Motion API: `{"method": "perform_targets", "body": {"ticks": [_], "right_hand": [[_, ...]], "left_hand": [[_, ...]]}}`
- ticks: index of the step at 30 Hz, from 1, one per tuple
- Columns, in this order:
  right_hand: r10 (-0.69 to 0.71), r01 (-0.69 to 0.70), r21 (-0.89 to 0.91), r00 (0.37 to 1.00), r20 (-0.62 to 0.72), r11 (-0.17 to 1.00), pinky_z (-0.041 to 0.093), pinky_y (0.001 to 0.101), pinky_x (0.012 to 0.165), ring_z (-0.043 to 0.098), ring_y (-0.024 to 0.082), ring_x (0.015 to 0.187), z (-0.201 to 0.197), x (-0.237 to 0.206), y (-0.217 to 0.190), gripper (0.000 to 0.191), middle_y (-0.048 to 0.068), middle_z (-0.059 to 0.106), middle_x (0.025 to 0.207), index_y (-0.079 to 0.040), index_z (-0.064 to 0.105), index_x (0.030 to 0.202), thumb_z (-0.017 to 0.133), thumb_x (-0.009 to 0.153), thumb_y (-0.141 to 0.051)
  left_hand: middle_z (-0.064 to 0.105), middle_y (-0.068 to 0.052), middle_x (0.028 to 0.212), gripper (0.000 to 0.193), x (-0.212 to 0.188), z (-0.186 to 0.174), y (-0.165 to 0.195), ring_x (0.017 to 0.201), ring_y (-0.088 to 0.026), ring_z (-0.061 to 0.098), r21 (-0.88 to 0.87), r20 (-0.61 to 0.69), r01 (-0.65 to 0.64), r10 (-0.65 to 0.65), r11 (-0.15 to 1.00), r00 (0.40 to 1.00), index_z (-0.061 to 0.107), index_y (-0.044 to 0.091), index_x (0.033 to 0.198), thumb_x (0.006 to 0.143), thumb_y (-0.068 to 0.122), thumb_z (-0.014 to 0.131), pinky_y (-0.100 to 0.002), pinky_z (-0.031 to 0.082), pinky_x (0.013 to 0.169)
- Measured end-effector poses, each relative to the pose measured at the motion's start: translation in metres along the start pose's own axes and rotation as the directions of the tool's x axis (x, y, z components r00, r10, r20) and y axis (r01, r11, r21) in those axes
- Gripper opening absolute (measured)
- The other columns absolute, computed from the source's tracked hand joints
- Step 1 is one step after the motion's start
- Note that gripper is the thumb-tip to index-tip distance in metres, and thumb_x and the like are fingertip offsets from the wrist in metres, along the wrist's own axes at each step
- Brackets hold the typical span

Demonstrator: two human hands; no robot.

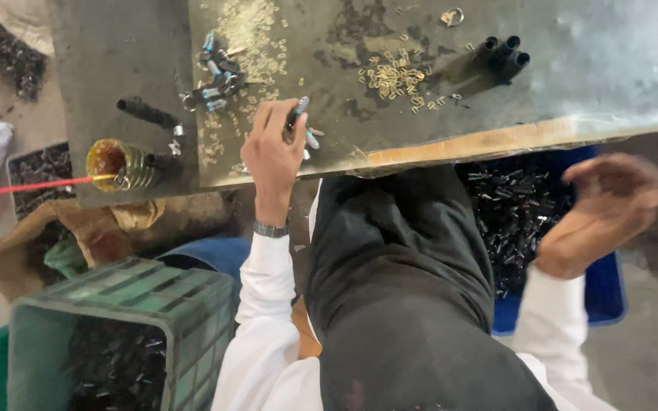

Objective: The person sits at a workbench assembling lock cylinder cores. They pick small metal pin components from the table, insert them one at a time into the cylinder held in one hand, and set finished cylinders aside while reaching for the next part.

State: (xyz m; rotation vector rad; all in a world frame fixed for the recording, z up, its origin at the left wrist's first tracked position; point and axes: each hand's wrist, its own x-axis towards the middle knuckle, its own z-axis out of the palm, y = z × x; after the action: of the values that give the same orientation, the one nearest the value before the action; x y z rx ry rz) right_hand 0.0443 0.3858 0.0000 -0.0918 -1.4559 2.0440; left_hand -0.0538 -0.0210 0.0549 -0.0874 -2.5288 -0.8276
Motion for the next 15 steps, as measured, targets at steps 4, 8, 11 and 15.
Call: {"method": "perform_targets", "body": {"ticks": [4, 8, 11, 15], "right_hand": [[0.161, -0.161, -0.012, 0.987, -0.025, 0.987, 0.055, 0.0346, 0.089, 0.065, 0.023, 0.094, 0.064, -0.05, -0.014, 0.047, 0.011, 0.064, 0.107, -0.002, 0.055, 0.119, 0.052, 0.114, -0.049], [0.234, -0.11, -0.326, 0.899, 0.369, 0.939, 0.049, 0.0379, 0.114, 0.062, 0.03, 0.127, 0.118, -0.066, -0.042, 0.036, 0.016, 0.06, 0.137, 0.002, 0.056, 0.136, 0.052, 0.112, -0.024], [0.015, 0.293, -0.432, 0.814, 0.581, 0.853, 0.039, 0.045, 0.113, 0.048, 0.041, 0.134, 0.152, -0.055, -0.04, 0.055, 0.027, 0.049, 0.142, 0.01, 0.043, 0.138, 0.069, 0.098, -0.017], [0.137, 0.136, -0.351, 0.746, 0.652, 0.927, 0.045, 0.0385, 0.107, 0.057, 0.03, 0.125, 0.162, -0.053, -0.024, 0.04, 0.019, 0.056, 0.135, 0.003, 0.05, 0.138, 0.063, 0.104, -0.014]], "left_hand": [[0.068, -0.003, 0.104, 0.019, 0.001, -0.009, 0.033, 0.069, -0.012, 0.059, -0.211, -0.07, 0.082, -0.098, 0.974, 0.993, 0.072, 0.007, 0.111, 0.093, 0.008, 0.081, -0.028, 0.049, 0.063], [0.069, -0.003, 0.103, 0.016, -0.013, -0.024, 0.074, 0.072, -0.009, 0.062, -0.332, -0.026, 0.03, -0.041, 0.943, 0.999, 0.073, 0.008, 0.107, 0.094, 0.003, 0.081, -0.024, 0.048, 0.059], [0.069, -0.004, 0.105, 0.02, -0.032, -0.026, 0.104, 0.075, -0.008, 0.065, -0.407, 0.08, -0.026, 0.064, 0.913, 0.995, 0.072, 0.007, 0.108, 0.091, 0.003, 0.081, -0.023, 0.05, 0.063], [0.07, -0.004, 0.104, 0.022, -0.045, -0.019, 0.124, 0.079, -0.008, 0.065, -0.573, 0.14, 0.03, 0.062, 0.819, 0.988, 0.07, 0.004, 0.108, 0.089, 0.002, 0.082, -0.023, 0.051, 0.069]]}}
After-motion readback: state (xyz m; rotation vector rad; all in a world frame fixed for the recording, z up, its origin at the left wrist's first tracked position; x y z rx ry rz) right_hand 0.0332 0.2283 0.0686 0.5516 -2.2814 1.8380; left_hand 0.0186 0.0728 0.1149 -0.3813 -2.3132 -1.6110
